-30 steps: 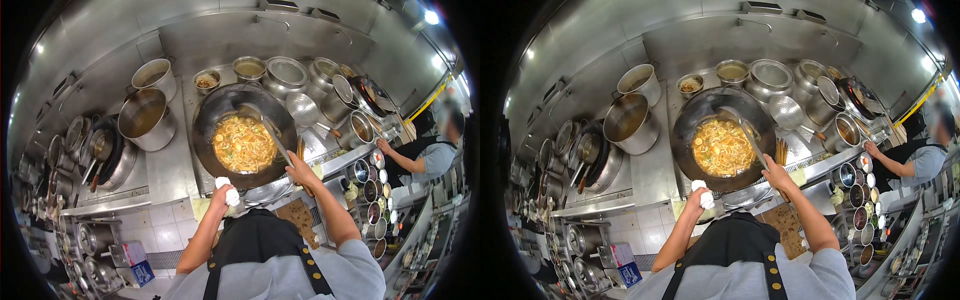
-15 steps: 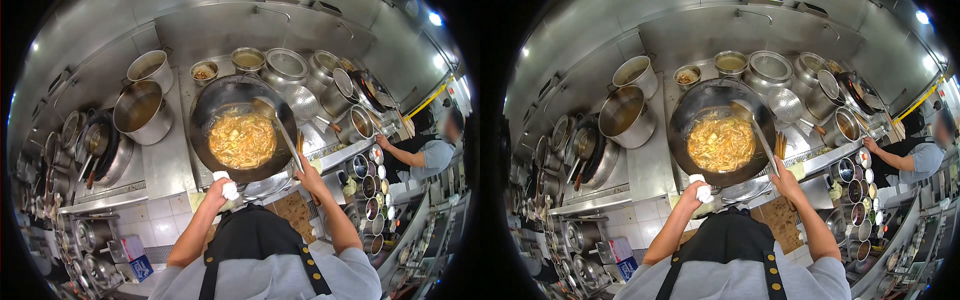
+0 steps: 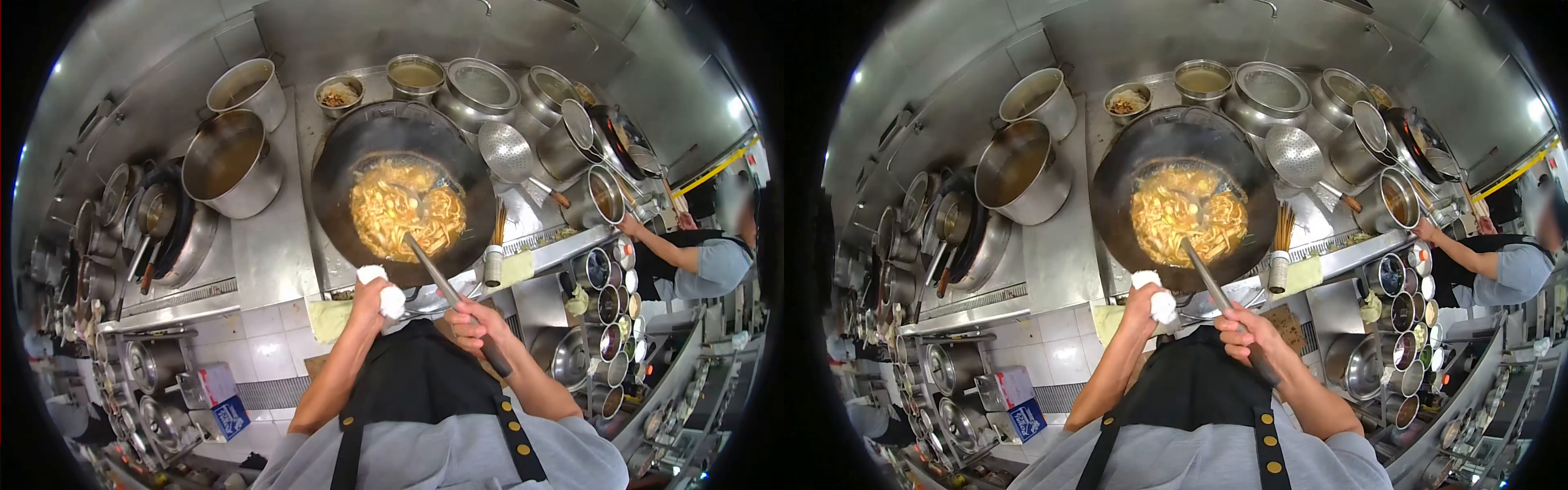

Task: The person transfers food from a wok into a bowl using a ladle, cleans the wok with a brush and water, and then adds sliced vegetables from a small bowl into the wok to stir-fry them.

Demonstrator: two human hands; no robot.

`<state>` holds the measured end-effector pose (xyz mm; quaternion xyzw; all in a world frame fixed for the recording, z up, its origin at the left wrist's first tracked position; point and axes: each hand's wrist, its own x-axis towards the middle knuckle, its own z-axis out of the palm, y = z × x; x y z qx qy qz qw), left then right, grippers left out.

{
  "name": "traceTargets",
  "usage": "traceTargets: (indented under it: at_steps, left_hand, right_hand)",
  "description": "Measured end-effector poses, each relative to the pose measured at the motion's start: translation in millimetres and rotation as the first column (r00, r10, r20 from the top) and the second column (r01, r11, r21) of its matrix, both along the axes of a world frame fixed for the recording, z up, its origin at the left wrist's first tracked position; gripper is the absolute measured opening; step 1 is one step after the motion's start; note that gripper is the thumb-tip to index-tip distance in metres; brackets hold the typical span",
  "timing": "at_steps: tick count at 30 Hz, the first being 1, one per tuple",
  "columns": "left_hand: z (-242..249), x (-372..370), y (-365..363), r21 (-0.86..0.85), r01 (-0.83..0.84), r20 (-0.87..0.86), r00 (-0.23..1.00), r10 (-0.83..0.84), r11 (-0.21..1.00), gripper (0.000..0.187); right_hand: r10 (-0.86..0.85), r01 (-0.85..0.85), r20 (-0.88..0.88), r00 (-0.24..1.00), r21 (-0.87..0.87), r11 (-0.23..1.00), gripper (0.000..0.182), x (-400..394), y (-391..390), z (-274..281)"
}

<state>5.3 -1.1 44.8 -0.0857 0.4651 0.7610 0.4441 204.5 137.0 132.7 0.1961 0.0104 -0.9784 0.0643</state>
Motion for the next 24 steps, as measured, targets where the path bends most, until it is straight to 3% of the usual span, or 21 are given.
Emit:
traceTargets:
  at_steps: [2, 3, 6, 10, 12, 15, 19, 22, 24]
  left_hand:
    - [-13, -2, -9, -0.027, 0.036, 0.051, 0.998, -0.035, 0.999, 0.007]
    - [-17, 2, -9, -0.072, 0.044, 0.013, 0.999, -0.043, 0.996, 0.009]
    - [-35, 11, -15, -0.121, 0.030, -0.049, 0.998, -0.036, 0.992, 0.014]
    - [-29, 2, -20, -0.164, 0.036, 0.096, 0.995, -0.021, 0.986, 0.017]
    - [-24, -1, -21, -0.166, 0.072, 0.092, 0.994, -0.057, 0.983, 0.019]
    - [-24, -4, -22, -0.110, 0.150, 0.110, 0.984, -0.138, 0.983, 0.021]
    - [-20, -11, -22, -0.003, 0.262, 0.237, 0.938, -0.254, 0.965, 0.019]
    - [-49, -21, -27, -0.001, 0.297, 0.275, 0.918, -0.285, 0.955, 0.015]
    - [-42, -19, -26, -0.028, 0.236, 0.087, 0.969, -0.233, 0.971, 0.009]
  right_hand:
    - [0.077, -0.113, 0.122, 0.990, 0.319, 0.941, 0.033, -2, 3, -4]
    - [0.075, -0.137, 0.176, 0.982, 0.369, 0.919, 0.034, -5, 6, -7]
    - [0.088, -0.150, 0.243, 0.966, 0.248, 0.957, 0.034, -14, 33, -26]
    - [0.186, -0.195, 0.059, 0.981, 0.322, 0.926, 0.033, -13, 60, -42]
    - [0.163, -0.185, 0.092, 0.982, 0.335, 0.924, 0.032, -20, 55, -34]
    - [0.102, -0.190, 0.277, 0.956, 0.312, 0.931, 0.032, -35, 50, -45]
    - [0.105, -0.121, 0.076, 0.992, 0.247, 0.961, 0.027, -41, 41, -41]
    - [0.008, -0.066, 0.169, 0.986, 0.343, 0.937, 0.026, -46, 12, -31]
    - [-0.051, -0.035, 0.214, 0.976, 0.381, 0.924, 0.026, -43, -8, -20]
